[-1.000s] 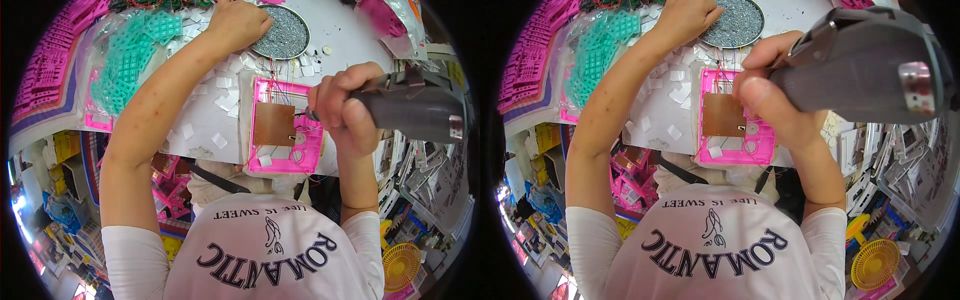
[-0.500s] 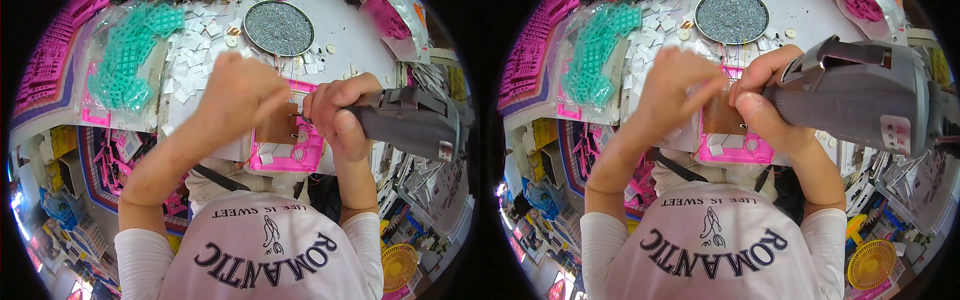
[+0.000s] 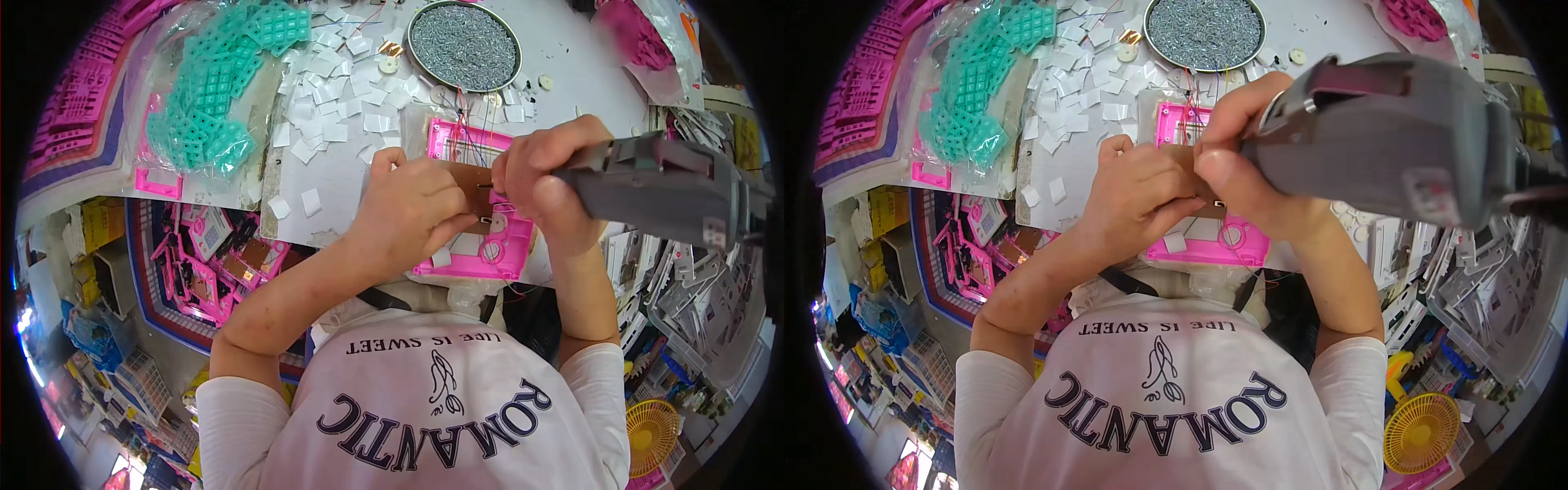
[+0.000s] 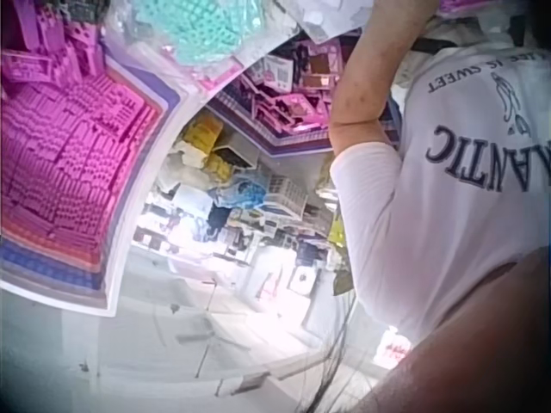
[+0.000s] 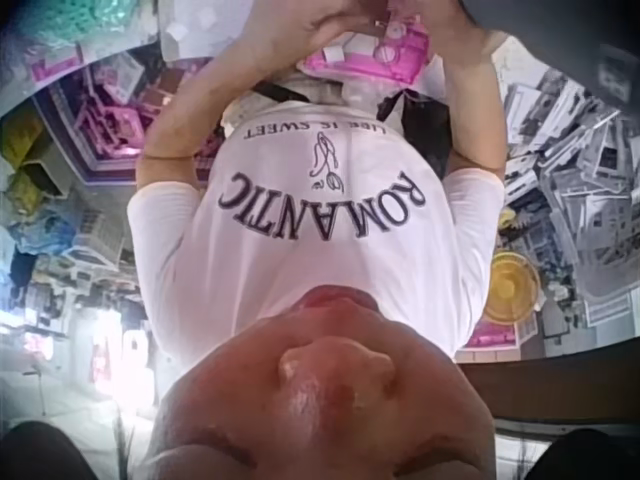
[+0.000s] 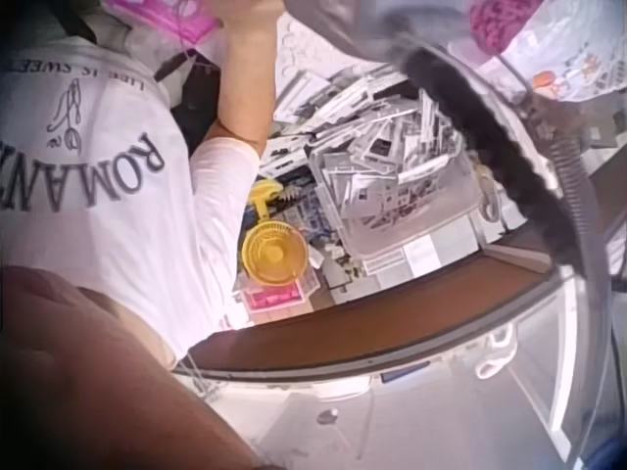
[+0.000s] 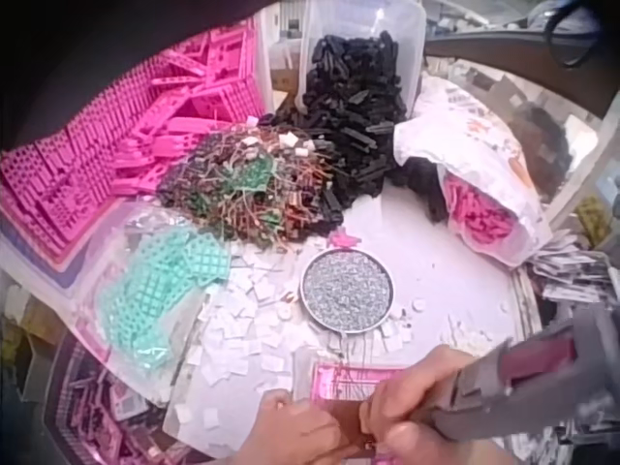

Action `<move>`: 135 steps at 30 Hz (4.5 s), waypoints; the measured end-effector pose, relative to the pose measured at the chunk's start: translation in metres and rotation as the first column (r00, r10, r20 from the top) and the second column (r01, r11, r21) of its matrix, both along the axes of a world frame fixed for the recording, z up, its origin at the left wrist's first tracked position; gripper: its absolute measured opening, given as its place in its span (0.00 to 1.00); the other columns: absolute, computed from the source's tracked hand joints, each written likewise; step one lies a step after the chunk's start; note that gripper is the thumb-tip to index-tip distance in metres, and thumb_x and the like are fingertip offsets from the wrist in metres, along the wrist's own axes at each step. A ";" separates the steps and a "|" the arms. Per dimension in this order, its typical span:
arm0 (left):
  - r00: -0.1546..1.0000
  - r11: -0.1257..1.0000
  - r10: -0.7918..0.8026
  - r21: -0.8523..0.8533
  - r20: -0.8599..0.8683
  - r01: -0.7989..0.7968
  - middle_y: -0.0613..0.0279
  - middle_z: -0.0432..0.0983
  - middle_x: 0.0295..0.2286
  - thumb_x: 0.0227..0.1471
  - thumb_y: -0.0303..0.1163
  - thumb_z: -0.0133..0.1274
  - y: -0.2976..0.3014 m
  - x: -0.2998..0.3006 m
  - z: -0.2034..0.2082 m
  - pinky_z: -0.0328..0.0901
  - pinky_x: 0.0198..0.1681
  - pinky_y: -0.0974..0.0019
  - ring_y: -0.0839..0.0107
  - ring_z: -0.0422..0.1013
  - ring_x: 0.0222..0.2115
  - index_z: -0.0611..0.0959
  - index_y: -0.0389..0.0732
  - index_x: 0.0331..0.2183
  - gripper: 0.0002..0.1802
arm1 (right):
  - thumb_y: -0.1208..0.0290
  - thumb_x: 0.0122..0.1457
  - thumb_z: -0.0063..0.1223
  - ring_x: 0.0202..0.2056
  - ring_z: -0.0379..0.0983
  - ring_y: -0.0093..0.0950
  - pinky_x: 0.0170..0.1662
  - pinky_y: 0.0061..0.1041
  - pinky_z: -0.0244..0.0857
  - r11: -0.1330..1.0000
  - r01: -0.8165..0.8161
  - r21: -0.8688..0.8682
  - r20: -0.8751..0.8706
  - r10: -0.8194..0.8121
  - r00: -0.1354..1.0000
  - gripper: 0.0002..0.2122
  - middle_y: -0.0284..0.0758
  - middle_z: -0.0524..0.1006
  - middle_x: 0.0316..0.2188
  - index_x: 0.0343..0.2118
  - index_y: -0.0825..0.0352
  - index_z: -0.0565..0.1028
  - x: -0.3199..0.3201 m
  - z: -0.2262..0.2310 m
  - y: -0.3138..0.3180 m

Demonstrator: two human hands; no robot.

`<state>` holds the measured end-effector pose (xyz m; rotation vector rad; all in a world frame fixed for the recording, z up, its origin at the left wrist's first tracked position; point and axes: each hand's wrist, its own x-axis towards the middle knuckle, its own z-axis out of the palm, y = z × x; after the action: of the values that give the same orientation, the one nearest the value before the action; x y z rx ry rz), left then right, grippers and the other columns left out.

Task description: Assembling pink electronic toy components using a power screwdriver and manual placement.

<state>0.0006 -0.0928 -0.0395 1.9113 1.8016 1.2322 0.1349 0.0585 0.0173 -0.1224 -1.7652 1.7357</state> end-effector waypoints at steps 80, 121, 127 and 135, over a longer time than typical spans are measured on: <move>0.993 0.992 0.117 0.043 -0.026 -0.116 0.72 0.77 0.30 0.37 0.29 0.68 -0.023 -0.002 0.019 0.54 0.47 0.54 0.71 0.72 0.31 0.81 0.49 0.30 0.14 | 0.59 0.62 0.60 0.18 0.63 0.20 0.26 0.24 0.63 0.960 -0.219 -0.172 -0.108 0.202 0.973 0.15 0.25 0.69 0.18 0.41 0.60 0.66 0.000 0.034 -0.038; 0.823 0.867 0.179 -0.482 0.538 0.127 0.61 0.82 0.30 0.55 0.25 0.57 -0.020 -0.004 0.031 0.66 0.25 0.71 0.78 0.70 0.21 0.82 0.35 0.35 0.05 | 0.78 0.47 0.63 0.40 0.71 0.40 0.45 0.37 0.66 0.692 0.046 0.721 0.274 -0.346 0.897 0.15 0.36 0.79 0.34 0.40 0.66 0.79 0.047 -0.015 -0.043; 0.848 0.881 0.178 -0.464 0.499 0.088 0.67 0.80 0.29 0.55 0.22 0.57 -0.033 0.001 0.037 0.63 0.25 0.75 0.85 0.68 0.23 0.81 0.36 0.36 0.05 | 0.77 0.44 0.63 0.39 0.71 0.38 0.44 0.35 0.67 0.726 -0.030 0.688 0.324 -0.269 0.907 0.14 0.33 0.77 0.31 0.37 0.63 0.79 0.044 -0.028 -0.042; 0.997 0.961 -0.007 -0.275 0.071 0.026 0.59 0.74 0.32 0.48 0.23 0.59 -0.049 0.006 0.034 0.70 0.32 0.59 0.57 0.74 0.31 0.80 0.41 0.35 0.09 | 0.76 0.43 0.63 0.41 0.69 0.37 0.42 0.34 0.65 0.590 -0.219 0.777 0.369 -0.146 0.918 0.12 0.32 0.74 0.30 0.33 0.61 0.79 0.051 -0.022 -0.051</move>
<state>0.0070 -0.1419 -0.0054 1.7044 1.8094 0.9694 0.1862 0.0077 -0.0042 -0.0366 -2.7257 0.7680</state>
